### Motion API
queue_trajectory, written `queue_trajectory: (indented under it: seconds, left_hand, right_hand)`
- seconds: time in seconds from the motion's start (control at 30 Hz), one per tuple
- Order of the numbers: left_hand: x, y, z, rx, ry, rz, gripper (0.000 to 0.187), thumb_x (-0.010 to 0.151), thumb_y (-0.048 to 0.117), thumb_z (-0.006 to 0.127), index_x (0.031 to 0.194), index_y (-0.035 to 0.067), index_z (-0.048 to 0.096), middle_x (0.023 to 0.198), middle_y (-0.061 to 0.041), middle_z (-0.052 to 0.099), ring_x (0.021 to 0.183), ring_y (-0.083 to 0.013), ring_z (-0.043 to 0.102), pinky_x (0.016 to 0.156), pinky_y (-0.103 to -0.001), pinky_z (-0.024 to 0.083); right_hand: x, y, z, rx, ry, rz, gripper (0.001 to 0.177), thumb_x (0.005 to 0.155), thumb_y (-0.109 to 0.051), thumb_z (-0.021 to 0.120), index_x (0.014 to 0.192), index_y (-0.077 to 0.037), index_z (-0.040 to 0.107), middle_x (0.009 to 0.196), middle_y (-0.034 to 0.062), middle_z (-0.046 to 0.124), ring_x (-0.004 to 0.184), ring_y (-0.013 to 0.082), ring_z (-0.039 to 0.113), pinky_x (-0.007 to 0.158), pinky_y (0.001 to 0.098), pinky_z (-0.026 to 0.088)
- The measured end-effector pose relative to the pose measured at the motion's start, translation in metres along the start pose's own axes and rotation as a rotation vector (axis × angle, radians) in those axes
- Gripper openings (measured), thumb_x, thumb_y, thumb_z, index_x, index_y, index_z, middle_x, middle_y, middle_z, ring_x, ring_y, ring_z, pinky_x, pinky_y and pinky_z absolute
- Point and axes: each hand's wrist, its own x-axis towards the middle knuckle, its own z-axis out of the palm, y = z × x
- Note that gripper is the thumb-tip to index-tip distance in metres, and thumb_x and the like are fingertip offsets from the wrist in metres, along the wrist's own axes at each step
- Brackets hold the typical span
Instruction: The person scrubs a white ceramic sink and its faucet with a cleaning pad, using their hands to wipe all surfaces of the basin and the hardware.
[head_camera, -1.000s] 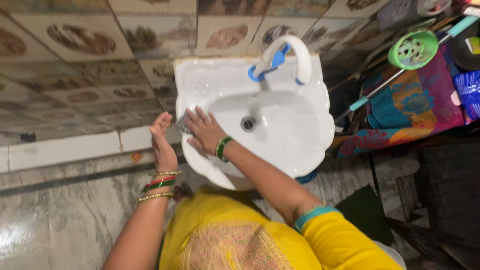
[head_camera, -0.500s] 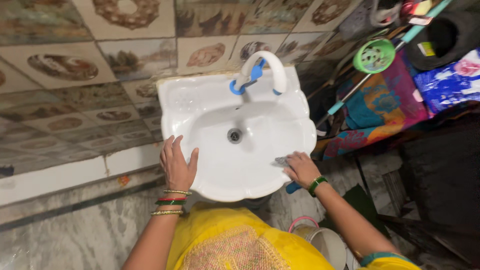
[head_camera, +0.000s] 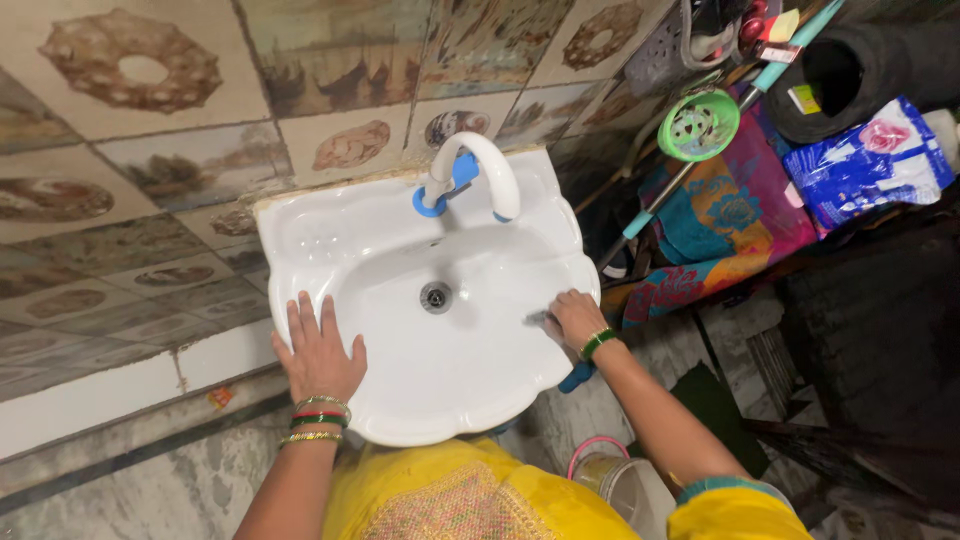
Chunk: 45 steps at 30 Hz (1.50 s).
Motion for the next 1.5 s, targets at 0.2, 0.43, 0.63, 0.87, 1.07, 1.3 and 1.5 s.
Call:
queue_trajectory:
  seconds: [0.2, 0.43, 0.63, 0.87, 1.07, 1.3, 1.5]
  left_hand:
    - [0.003, 0.006, -0.010, 0.022, -0.002, -0.024, 0.084, 0.080, 0.045, 0.066, 0.153, 0.014, 0.039, 0.165, -0.014, 0.028, 0.155, -0.0305, 0.021, 0.117, -0.064, 0.024]
    - [0.004, 0.004, -0.017, 0.023, -0.033, -0.032, 0.082, 0.079, 0.045, 0.066, 0.152, 0.015, 0.040, 0.164, -0.014, 0.028, 0.153, -0.0295, 0.021, 0.117, -0.063, 0.024]
    - [0.002, 0.005, -0.016, 0.004, -0.025, -0.034, 0.081, 0.080, 0.045, 0.065, 0.151, 0.016, 0.041, 0.163, -0.013, 0.029, 0.153, -0.0281, 0.021, 0.118, -0.061, 0.024]
    - [0.003, -0.002, -0.014, -0.049, 0.009, -0.028, 0.078, 0.080, 0.045, 0.064, 0.148, 0.015, 0.043, 0.162, -0.011, 0.031, 0.153, -0.0271, 0.023, 0.117, -0.061, 0.025]
    - [0.005, -0.002, -0.012, -0.012, -0.016, -0.036, 0.077, 0.080, 0.047, 0.063, 0.148, 0.016, 0.044, 0.161, -0.011, 0.032, 0.152, -0.0262, 0.024, 0.116, -0.061, 0.027]
    - [0.003, -0.002, -0.013, -0.055, 0.005, -0.025, 0.075, 0.080, 0.046, 0.065, 0.146, 0.014, 0.047, 0.161, -0.012, 0.033, 0.152, -0.0273, 0.026, 0.116, -0.061, 0.026]
    - [0.004, -0.005, -0.013, -0.088, 0.004, -0.032, 0.073, 0.080, 0.047, 0.065, 0.143, 0.015, 0.048, 0.159, -0.011, 0.035, 0.152, -0.0263, 0.026, 0.118, -0.060, 0.025]
  right_hand:
    - [0.066, -0.034, -0.141, 0.819, 0.764, 0.094, 0.022, 0.097, -0.018, 0.065, 0.111, -0.001, 0.062, 0.106, 0.0143, 0.070, 0.096, 0.0323, 0.069, 0.089, 0.0421, 0.055]
    - [0.137, -0.124, -0.249, 0.264, 0.419, -0.110, 0.036, 0.092, -0.017, 0.063, 0.127, -0.018, 0.065, 0.140, 0.0115, 0.060, 0.111, 0.0395, 0.063, 0.089, 0.0467, 0.053]
    - [0.238, -0.123, -0.261, 0.062, 0.004, -0.052, 0.032, 0.092, -0.018, 0.064, 0.123, -0.023, 0.070, 0.128, 0.0107, 0.068, 0.111, 0.0326, 0.068, 0.089, 0.0436, 0.056]
    - [0.127, -0.145, -0.219, -0.207, 0.733, -0.166, 0.025, 0.082, -0.023, 0.065, 0.106, -0.023, 0.072, 0.129, 0.0045, 0.065, 0.117, 0.0315, 0.068, 0.089, 0.0538, 0.056]
    - [0.172, -0.141, -0.232, -0.077, 0.473, 0.159, 0.032, 0.096, -0.022, 0.059, 0.126, -0.015, 0.065, 0.114, 0.0131, 0.069, 0.098, 0.0379, 0.067, 0.079, 0.0513, 0.054]
    - [0.249, -0.191, -0.154, -0.614, 0.303, 0.047, 0.030, 0.095, -0.023, 0.052, 0.108, -0.012, 0.077, 0.119, 0.0101, 0.070, 0.124, 0.0306, 0.053, 0.109, 0.0520, 0.035]
    - [0.197, -0.157, -0.053, 0.181, 0.936, -0.253, 0.037, 0.081, -0.002, 0.055, 0.115, -0.007, 0.068, 0.122, 0.0096, 0.070, 0.127, 0.0299, 0.057, 0.113, 0.0501, 0.039]
